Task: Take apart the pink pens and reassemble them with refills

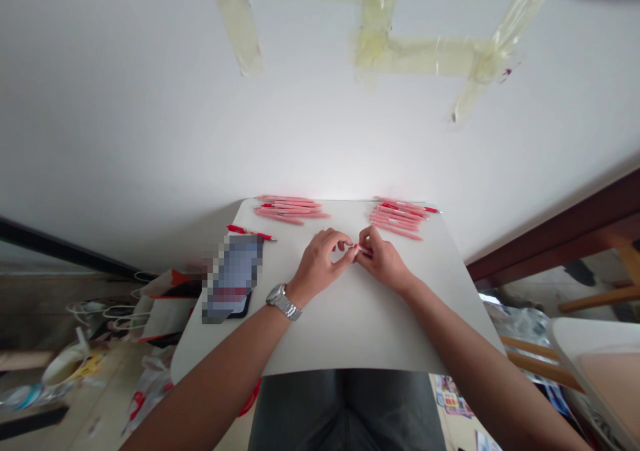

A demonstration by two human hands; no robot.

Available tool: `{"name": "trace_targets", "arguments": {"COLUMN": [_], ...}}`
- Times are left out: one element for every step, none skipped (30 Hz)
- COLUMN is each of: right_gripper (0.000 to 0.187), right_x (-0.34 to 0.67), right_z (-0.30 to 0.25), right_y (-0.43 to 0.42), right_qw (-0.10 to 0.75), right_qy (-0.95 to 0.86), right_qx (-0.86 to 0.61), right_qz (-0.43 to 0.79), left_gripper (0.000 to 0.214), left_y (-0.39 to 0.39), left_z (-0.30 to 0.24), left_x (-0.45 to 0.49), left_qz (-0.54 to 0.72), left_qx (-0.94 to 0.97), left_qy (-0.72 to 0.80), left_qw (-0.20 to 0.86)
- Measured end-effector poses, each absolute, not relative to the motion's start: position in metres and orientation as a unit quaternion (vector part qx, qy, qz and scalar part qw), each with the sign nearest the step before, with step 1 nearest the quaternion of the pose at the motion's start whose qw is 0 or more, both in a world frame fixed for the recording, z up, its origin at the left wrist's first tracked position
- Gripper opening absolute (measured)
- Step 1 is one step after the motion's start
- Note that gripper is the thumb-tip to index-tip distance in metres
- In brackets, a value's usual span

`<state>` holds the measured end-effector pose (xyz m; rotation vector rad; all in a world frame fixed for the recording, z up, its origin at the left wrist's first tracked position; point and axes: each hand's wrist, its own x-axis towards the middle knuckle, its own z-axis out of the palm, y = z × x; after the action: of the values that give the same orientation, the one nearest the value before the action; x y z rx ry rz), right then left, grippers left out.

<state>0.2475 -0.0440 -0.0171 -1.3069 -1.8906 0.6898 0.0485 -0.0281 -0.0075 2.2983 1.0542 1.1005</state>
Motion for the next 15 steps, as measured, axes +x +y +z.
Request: {"name": "trace_targets", "arguments": {"right_gripper": [0.023, 0.023, 0.022, 0.022, 0.022, 0.022, 0.022, 0.022, 0.022, 0.022, 0.022, 0.022, 0.022, 0.022, 0.022], "right_x": [0.2474, 0.2473, 0.2472, 0.2472, 0.2472, 0.2473, 0.2475, 0.2476, 0.2478, 0.2480, 0.2481, 0.2483, 0.2485, 0.2487, 0.2490], "right_z": [-0.0178, -0.0185, -0.0192, -0.0198, -0.0203, -0.0208, -0.0211, -0.0215, -0.0218, -0.0222, -0.0226, -0.0230, -0.0233, -0.0236, -0.0238], "right_y": [-0.0440, -0.0439, -0.0438, -0.0436, -0.0434, -0.0432, -0.0430, -0.0428, -0.0425, -0.0423, -0.0421, -0.0418, -0.0415, -0.0411, -0.0407], "right_qw": [0.359, 0.354, 0.350, 0.346, 0.343, 0.340, 0.337, 0.336, 0.335, 0.336, 0.337, 0.340, 0.342, 0.345, 0.348], "right_qy": [-0.739, -0.743, -0.747, -0.750, -0.752, -0.754, -0.756, -0.757, -0.758, -0.759, -0.760, -0.762, -0.764, -0.765, -0.763], "right_qx": [-0.508, -0.507, -0.507, -0.507, -0.507, -0.507, -0.507, -0.507, -0.506, -0.504, -0.500, -0.496, -0.491, -0.487, -0.485], "right_qz": [0.261, 0.255, 0.251, 0.247, 0.244, 0.242, 0.241, 0.240, 0.241, 0.241, 0.241, 0.241, 0.241, 0.242, 0.246], "left_gripper": [0.010, 0.010, 0.009, 0.009, 0.009, 0.009, 0.009, 0.009, 0.008, 0.007, 0.007, 0.007, 0.007, 0.007, 0.008], "left_y": [-0.0281, -0.0280, -0.0279, -0.0277, -0.0275, -0.0273, -0.0272, -0.0272, -0.0273, -0.0273, -0.0274, -0.0274, -0.0273, -0.0271, -0.0267], "left_z": [-0.0075, -0.0075, -0.0074, -0.0072, -0.0070, -0.0067, -0.0064, -0.0061, -0.0058, -0.0054, -0.0051, -0.0048, -0.0046, -0.0046, -0.0048], "left_x": [0.0485, 0.0484, 0.0483, 0.0482, 0.0481, 0.0482, 0.0484, 0.0486, 0.0489, 0.0492, 0.0494, 0.0495, 0.0494, 0.0491, 0.0486], "left_qz": [0.391, 0.391, 0.391, 0.390, 0.389, 0.387, 0.385, 0.384, 0.383, 0.383, 0.384, 0.386, 0.389, 0.393, 0.400], "left_qx": [0.818, 0.817, 0.817, 0.817, 0.817, 0.817, 0.818, 0.819, 0.819, 0.819, 0.819, 0.820, 0.819, 0.817, 0.813], "left_qy": [0.376, 0.377, 0.378, 0.379, 0.379, 0.378, 0.378, 0.378, 0.378, 0.378, 0.377, 0.375, 0.373, 0.372, 0.373], "left_qw": [0.191, 0.192, 0.192, 0.193, 0.195, 0.196, 0.198, 0.199, 0.199, 0.198, 0.197, 0.197, 0.197, 0.198, 0.200]}}
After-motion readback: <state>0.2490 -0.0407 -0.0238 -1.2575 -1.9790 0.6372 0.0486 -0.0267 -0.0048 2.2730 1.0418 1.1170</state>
